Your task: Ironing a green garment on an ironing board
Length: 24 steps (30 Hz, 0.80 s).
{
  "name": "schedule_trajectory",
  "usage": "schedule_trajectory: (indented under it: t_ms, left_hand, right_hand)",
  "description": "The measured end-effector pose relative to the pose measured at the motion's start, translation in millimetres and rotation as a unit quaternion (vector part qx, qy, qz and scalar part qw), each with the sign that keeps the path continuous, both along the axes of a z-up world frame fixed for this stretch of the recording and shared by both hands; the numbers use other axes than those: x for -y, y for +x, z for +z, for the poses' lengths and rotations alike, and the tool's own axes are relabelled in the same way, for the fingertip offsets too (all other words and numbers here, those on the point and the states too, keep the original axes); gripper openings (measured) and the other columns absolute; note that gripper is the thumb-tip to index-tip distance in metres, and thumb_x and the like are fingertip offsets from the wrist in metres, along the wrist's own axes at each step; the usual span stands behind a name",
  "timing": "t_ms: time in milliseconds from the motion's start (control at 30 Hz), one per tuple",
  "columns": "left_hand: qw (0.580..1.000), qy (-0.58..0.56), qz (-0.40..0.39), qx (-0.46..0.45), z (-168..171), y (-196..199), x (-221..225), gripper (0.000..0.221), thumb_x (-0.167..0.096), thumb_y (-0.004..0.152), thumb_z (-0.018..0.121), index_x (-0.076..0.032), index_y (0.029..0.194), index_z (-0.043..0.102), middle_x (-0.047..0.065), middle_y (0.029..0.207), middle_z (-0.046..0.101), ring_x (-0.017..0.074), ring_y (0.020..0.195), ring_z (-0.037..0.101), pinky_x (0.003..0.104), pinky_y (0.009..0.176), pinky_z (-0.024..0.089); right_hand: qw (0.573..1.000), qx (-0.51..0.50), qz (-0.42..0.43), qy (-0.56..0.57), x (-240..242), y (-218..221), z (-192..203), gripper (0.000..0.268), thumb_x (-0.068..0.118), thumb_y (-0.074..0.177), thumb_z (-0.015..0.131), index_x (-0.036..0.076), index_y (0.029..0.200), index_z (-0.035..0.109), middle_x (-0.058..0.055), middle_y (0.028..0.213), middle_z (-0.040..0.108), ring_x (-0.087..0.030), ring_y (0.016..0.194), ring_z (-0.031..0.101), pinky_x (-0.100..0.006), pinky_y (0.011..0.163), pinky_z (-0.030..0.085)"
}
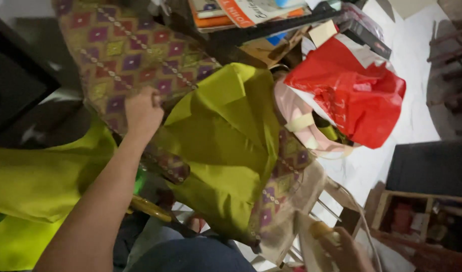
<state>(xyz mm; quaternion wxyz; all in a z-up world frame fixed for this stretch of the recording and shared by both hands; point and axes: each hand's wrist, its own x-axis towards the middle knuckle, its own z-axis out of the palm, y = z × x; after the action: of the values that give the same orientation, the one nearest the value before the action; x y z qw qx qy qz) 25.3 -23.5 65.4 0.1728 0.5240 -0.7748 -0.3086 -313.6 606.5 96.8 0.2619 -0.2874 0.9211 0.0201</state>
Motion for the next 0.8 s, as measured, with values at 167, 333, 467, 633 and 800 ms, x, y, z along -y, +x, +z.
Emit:
schedule_trajectory:
  t_ms: [167, 333, 467, 633, 800]
  left_hand:
    - [0.98, 0.139, -0.118, -0.075, 22, -65, 2, 0.045, -0.024, 0.1, 0.06, -0.004, 0.14, 0.059, 0.015, 0.127, 0.07, 0.0319, 0.114, 0.067, 0.048, 0.1, 0.054]
    - [0.968, 0.217, -0.124, 0.016, 76, -101, -17, 0.068, -0.026, 0.09, 0.072, -0.009, 0.151, 0.048, 0.014, 0.13, 0.066, 0.0303, 0.096, 0.069, 0.044, 0.074, 0.056]
    - [0.967, 0.241, -0.084, 0.014, 60, -120, -8, 0.082, -0.046, 0.082, 0.082, -0.009, 0.149, 0.052, 0.012, 0.14, 0.062, 0.0298, 0.124, 0.063, 0.045, 0.101, 0.053]
    - [0.884, 0.438, 0.028, -0.161, 86, -130, -26, 0.081, -0.032, 0.075, 0.087, -0.008, 0.146, 0.055, 0.009, 0.153, 0.054, 0.0275, 0.14, 0.052, 0.045, 0.11, 0.048]
    - [0.688, 0.659, 0.142, -0.268, 89, -136, -57, 0.046, -0.029, 0.076, 0.086, -0.009, 0.116, 0.074, 0.018, 0.106, 0.076, 0.0364, 0.091, 0.073, 0.053, 0.082, 0.062]
  right_hand:
    - [0.968, -0.092, -0.196, 0.128, 70, 50, 101, 0.047, 0.059, 0.091, 0.053, 0.024, 0.116, 0.071, -0.012, 0.104, 0.083, -0.034, 0.091, 0.078, -0.045, 0.073, 0.052]
    - [0.949, -0.082, -0.299, -0.06, 77, 29, 79, 0.048, 0.045, 0.092, 0.066, 0.014, 0.128, 0.058, -0.021, 0.093, 0.073, -0.038, 0.072, 0.07, -0.047, 0.061, 0.054]
    - [0.937, -0.012, -0.328, -0.118, 90, 30, 104, 0.033, 0.031, 0.098, 0.064, 0.006, 0.115, 0.077, -0.021, 0.076, 0.073, -0.03, 0.056, 0.069, -0.042, 0.046, 0.057]
    - [0.934, -0.01, -0.329, -0.142, 54, 11, 47, 0.031, 0.027, 0.098, 0.068, -0.004, 0.096, 0.074, -0.022, 0.073, 0.076, -0.03, 0.053, 0.073, -0.041, 0.043, 0.058]
    - [0.958, -0.087, -0.273, 0.007, 90, 12, 35, 0.068, 0.055, 0.093, 0.061, 0.005, 0.138, 0.053, -0.027, 0.127, 0.07, -0.048, 0.106, 0.071, -0.058, 0.083, 0.056]
